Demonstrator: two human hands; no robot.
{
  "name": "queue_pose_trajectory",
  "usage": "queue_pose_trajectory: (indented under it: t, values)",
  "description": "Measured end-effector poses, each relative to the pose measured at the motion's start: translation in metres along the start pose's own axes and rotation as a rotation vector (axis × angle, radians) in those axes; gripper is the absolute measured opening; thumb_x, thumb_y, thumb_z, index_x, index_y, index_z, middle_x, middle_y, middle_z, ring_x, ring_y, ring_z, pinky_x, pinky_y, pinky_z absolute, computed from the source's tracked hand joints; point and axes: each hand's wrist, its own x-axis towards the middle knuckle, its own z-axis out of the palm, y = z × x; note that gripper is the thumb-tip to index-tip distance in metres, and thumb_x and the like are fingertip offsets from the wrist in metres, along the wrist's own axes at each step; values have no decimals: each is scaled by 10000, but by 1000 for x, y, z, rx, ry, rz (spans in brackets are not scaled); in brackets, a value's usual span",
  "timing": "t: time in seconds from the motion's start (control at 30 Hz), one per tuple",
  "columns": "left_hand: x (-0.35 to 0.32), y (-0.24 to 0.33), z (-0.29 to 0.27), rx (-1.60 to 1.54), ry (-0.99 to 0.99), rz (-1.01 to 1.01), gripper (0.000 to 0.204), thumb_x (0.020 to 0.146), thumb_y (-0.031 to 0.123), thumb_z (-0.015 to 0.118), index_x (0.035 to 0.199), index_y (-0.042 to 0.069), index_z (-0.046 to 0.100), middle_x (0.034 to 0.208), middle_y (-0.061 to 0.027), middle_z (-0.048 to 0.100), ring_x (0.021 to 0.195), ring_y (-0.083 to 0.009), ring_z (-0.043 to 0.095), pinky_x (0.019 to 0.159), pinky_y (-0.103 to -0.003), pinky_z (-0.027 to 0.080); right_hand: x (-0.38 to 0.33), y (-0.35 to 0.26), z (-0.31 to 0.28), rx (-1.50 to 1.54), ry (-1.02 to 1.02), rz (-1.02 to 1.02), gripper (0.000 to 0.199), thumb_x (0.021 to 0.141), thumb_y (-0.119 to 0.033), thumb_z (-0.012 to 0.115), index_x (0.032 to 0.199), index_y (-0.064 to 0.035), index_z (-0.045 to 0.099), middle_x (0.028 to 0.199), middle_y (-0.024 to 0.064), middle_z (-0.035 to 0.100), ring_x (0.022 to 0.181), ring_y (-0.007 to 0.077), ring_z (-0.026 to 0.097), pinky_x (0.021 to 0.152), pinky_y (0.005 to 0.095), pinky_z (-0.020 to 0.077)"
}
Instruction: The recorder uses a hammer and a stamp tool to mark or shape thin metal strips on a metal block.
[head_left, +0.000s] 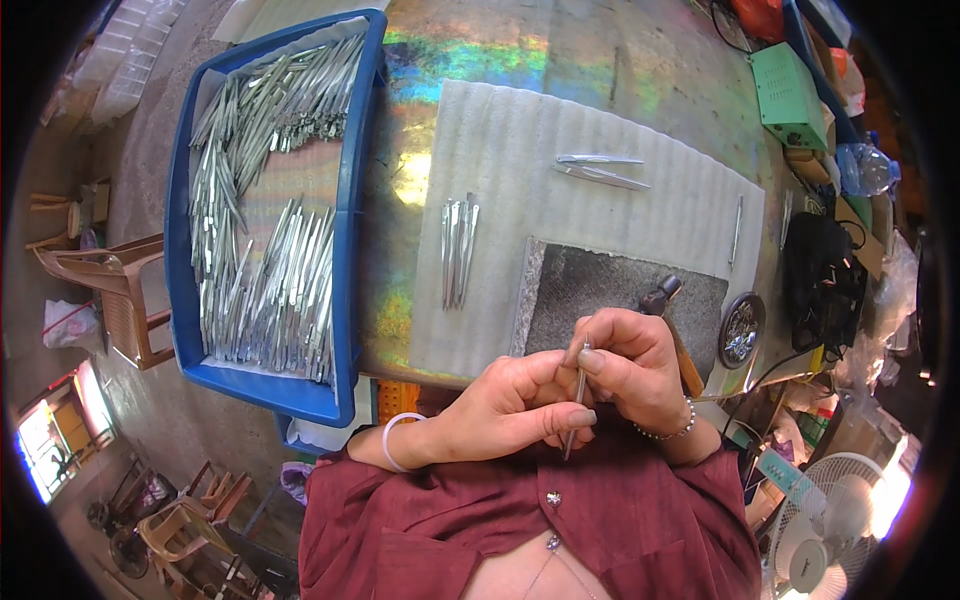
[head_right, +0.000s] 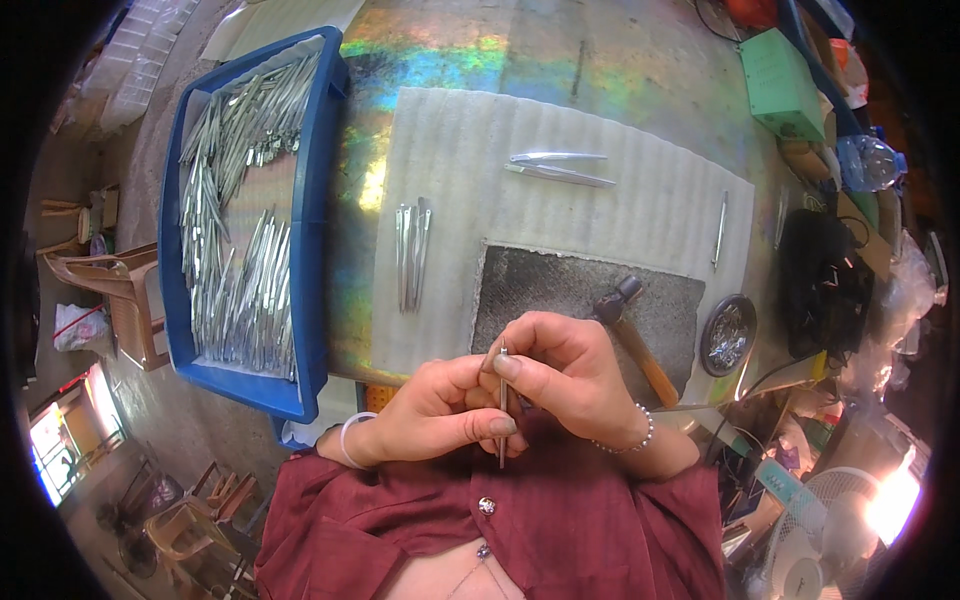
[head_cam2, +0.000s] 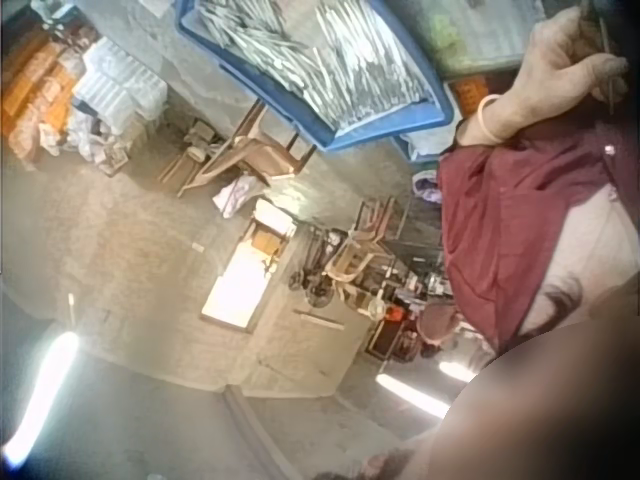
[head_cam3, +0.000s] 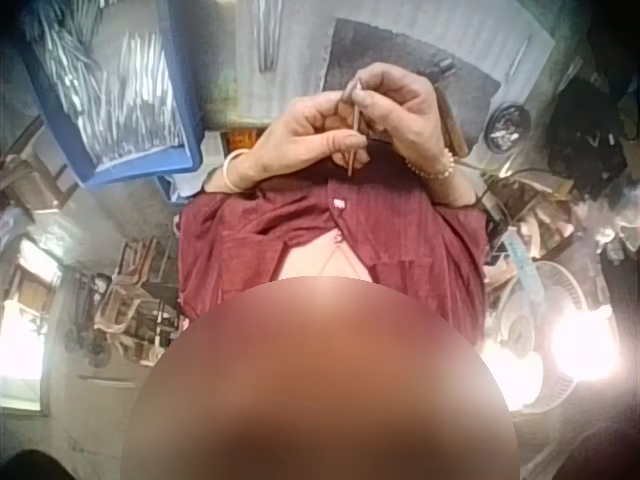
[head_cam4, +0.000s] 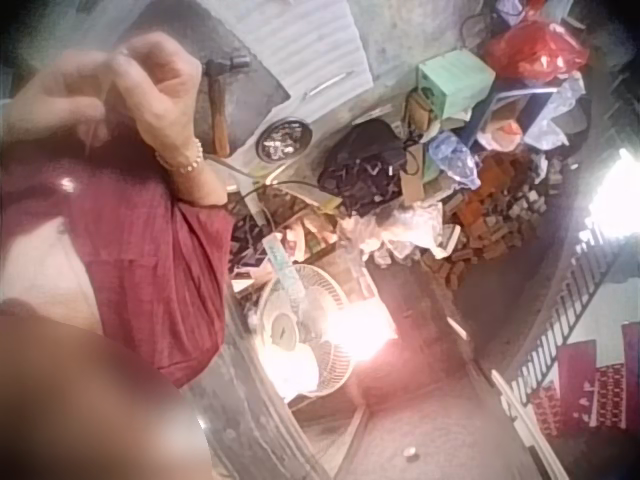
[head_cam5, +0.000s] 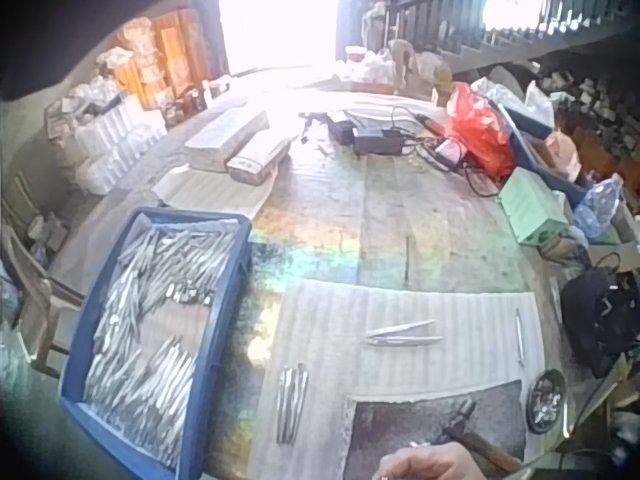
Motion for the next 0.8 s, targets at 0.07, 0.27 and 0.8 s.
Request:
queue_pose_trajectory:
  t: [0.07,0.27,0.8]
  values:
    - [-1,0,2,5,23,-1,146,908,97,591,1011,13,532,801,-38,638,700,-73,602,590,-198,478,0,2,0,-14,-1,-18,79,886,-46,532,864,17,574,717,36,530,522,39,400,469,193,323]
    - [-4,0,5,49,59,4,161,899,98,607,1016,14,536,778,-22,632,682,-61,590,560,-192,461,-4,8,1,-56,28,-37,95,891,-57,524,866,19,576,713,33,529,521,40,393,474,196,325]
    - [-13,-5,9,-45,69,-75,204,910,118,591,1085,34,529,821,-25,640,724,-70,606,599,-180,461,-14,10,0,7,3,-8,95,911,-74,536,918,2,592,733,13,593,587,33,486,491,177,365]
